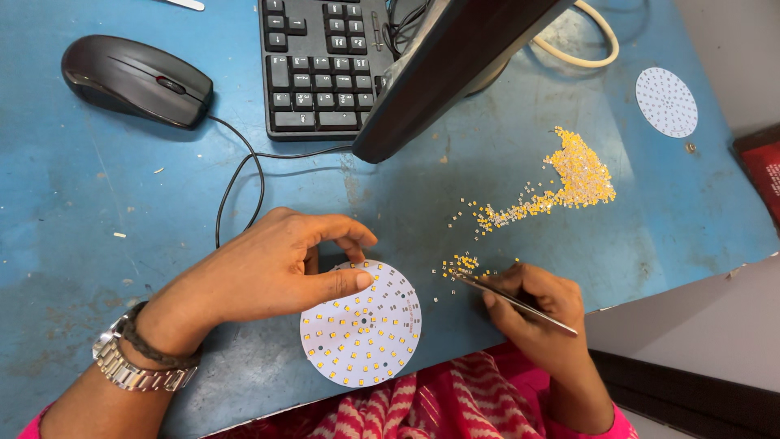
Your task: The person uses tweezers to pick small yellow and silver components from a pile on the table and places them into corresponding holes on a circular LED board. The left hand holds the board steady while the right hand repeatedly picks and places components. The task continues throughout the clip without completing the board.
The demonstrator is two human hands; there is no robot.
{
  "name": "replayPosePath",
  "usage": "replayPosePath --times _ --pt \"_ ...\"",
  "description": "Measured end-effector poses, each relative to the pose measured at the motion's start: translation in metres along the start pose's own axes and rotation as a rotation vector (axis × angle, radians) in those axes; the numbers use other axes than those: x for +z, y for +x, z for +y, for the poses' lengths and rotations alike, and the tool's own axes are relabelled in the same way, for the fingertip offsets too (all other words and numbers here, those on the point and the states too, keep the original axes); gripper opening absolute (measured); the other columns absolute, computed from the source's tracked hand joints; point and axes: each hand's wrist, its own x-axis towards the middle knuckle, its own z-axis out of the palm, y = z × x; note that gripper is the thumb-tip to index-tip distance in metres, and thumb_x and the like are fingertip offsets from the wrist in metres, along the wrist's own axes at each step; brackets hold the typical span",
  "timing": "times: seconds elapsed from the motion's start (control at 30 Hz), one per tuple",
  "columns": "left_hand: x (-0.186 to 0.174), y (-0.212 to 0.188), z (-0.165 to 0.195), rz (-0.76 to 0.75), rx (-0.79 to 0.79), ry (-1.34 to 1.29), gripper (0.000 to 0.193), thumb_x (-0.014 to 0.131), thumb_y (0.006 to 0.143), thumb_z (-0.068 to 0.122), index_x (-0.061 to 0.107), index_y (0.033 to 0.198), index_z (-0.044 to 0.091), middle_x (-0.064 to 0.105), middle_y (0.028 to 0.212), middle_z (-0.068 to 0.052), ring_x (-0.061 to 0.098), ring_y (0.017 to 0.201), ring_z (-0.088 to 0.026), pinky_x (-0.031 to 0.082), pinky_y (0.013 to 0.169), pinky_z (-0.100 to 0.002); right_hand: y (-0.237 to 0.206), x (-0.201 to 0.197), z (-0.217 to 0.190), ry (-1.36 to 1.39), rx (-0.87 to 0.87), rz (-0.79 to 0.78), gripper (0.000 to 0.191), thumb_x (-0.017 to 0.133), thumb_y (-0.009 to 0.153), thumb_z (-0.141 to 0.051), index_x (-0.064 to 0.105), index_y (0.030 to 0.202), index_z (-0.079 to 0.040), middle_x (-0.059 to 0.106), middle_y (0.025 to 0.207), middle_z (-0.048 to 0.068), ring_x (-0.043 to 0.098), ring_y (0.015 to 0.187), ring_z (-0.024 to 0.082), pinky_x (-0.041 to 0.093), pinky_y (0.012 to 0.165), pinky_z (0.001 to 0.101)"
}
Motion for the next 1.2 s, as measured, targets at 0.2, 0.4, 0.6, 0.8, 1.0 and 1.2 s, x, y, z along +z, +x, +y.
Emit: replayPosePath --times 0.2,0.4,0.6,0.8,1.0,1.2 --pt "0.000 0.000 0.001 -0.003 -0.002 0.013 0.053 0.073 0.074 0.043 0.073 0.118 0.012 0.082 0.094 -0.003 0.072 0.053 -0.018 0.055 0.048 -0.033 0.002 0.003 -0.002 -0.073 -0.080 0.003 0.011 0.077 0.079 -0.002 0.069 0.087 0.000 0.067 0.069 0.002 0.055 0.056 0.004 0.043 0.051 0.0215" --pt "-0.001 0.002 0.001 -0.001 0.007 0.013 0.053 0.073 0.074 0.043 0.073 0.118 0.012 0.082 0.096 -0.003 0.072 0.054 -0.018 0.055 0.049 -0.034 0.004 -0.003 -0.002 -0.002 -0.021 -0.049 0.010 0.079 0.079 -0.003 0.072 0.085 0.000 0.068 0.068 0.003 0.053 0.054 0.008 0.041 0.050 0.0238" --pt "0.000 -0.001 0.000 -0.004 -0.012 0.025 0.054 0.073 0.074 0.043 0.073 0.119 0.013 0.082 0.096 -0.003 0.073 0.055 -0.018 0.056 0.051 -0.034 0.005 -0.002 0.001 -0.043 -0.107 -0.061 0.012 0.078 0.081 -0.004 0.069 0.089 0.000 0.076 0.087 0.007 0.066 0.066 0.008 0.050 0.057 0.0230" --pt "0.002 -0.005 -0.006 0.037 0.118 0.075 0.051 0.072 0.079 0.046 0.073 0.114 0.009 0.081 0.096 -0.005 0.075 0.063 -0.019 0.057 0.059 -0.034 0.018 -0.014 0.002 0.093 -0.199 -0.256 0.012 0.078 0.079 -0.003 0.067 0.084 -0.001 0.074 0.081 0.007 0.071 0.067 0.014 0.053 0.060 0.0270" --pt "0.004 -0.002 -0.011 0.027 0.140 0.075 0.054 0.070 0.079 0.049 0.072 0.115 0.009 0.081 0.097 -0.003 0.073 0.064 -0.019 0.057 0.058 -0.034 0.035 -0.006 0.000 0.126 -0.428 -0.518 0.017 0.081 0.072 -0.007 0.065 0.077 -0.005 0.072 0.075 0.007 0.071 0.064 0.020 0.053 0.054 0.0297" --pt "0.005 -0.001 -0.011 0.031 0.142 0.077 0.053 0.070 0.080 0.050 0.073 0.115 0.009 0.081 0.096 -0.003 0.074 0.064 -0.018 0.057 0.058 -0.033 0.036 0.001 -0.007 0.133 -0.427 -0.512 0.019 0.081 0.069 -0.006 0.064 0.077 -0.005 0.070 0.072 0.008 0.072 0.062 0.020 0.054 0.052 0.0298"
